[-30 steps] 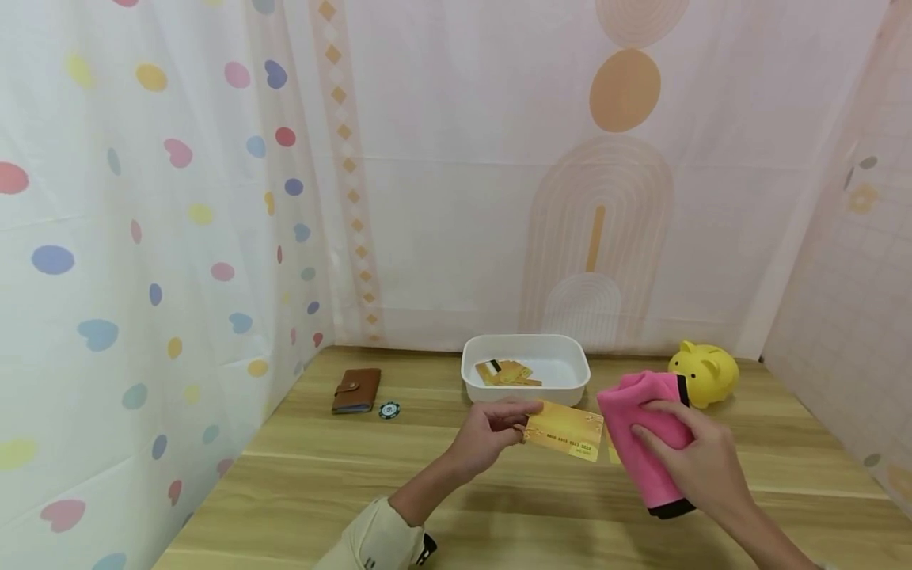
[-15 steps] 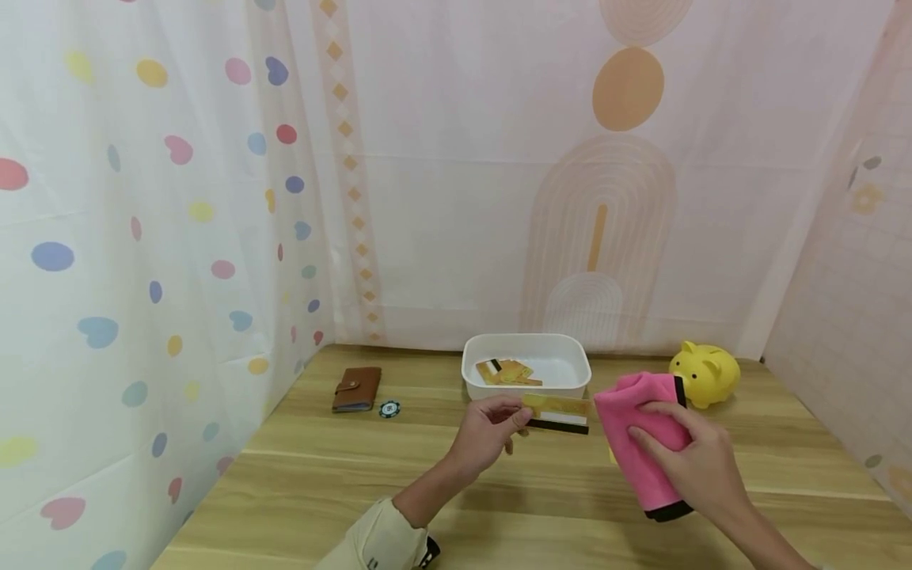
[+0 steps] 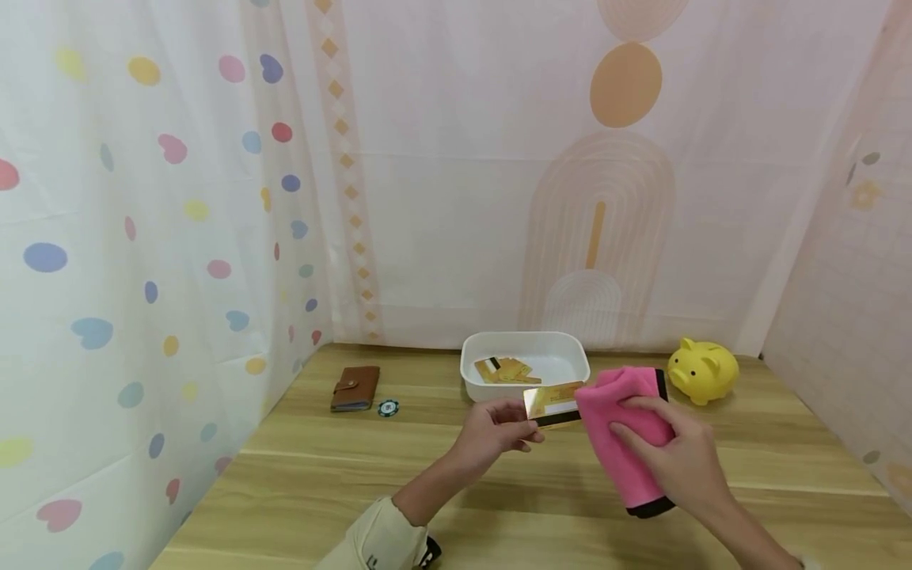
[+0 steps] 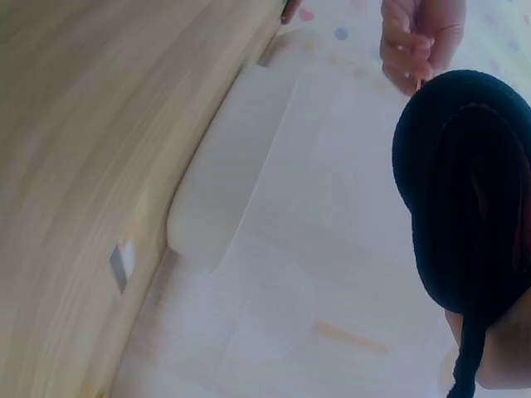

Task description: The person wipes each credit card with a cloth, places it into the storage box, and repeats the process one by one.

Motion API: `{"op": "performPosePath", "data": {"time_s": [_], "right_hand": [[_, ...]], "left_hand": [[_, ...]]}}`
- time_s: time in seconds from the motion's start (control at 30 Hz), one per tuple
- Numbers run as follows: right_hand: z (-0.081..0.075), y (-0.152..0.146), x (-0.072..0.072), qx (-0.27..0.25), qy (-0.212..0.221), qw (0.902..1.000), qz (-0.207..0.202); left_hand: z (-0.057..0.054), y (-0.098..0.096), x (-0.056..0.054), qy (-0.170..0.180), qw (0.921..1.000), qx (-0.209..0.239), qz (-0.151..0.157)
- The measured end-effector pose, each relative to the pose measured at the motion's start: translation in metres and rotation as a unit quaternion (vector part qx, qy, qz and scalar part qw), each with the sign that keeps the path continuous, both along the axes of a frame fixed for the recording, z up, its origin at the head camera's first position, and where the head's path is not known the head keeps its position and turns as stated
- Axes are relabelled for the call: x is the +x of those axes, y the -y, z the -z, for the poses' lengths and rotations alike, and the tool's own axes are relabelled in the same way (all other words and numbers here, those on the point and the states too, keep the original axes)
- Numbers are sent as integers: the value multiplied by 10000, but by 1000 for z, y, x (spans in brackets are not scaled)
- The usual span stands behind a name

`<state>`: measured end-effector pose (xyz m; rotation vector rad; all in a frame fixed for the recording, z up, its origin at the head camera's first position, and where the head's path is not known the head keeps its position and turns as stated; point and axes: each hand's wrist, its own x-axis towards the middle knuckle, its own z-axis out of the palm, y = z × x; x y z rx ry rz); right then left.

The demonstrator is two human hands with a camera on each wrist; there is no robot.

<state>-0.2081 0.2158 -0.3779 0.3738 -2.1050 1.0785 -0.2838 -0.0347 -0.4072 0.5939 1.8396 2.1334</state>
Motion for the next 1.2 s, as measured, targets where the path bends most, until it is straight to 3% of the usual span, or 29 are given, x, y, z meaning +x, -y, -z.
{"op": "performPosePath", "data": {"time_s": [0.4, 0.7, 0.9, 1.2], "right_hand": [[-1, 24, -10, 222, -211, 9988, -388], [-3, 36, -13, 490, -145, 9978, -417], [-2, 44, -14, 625, -370, 9954, -624], [-2, 43, -15, 843, -523, 9937, -514]], "left_hand": [[0, 2, 1, -116, 9988, -198, 432], [-2, 1, 4, -225, 9956, -352, 844], [-4, 3, 5, -479, 9924, -658, 927], [-8, 3, 5, -884, 9886, -970, 732]]}}
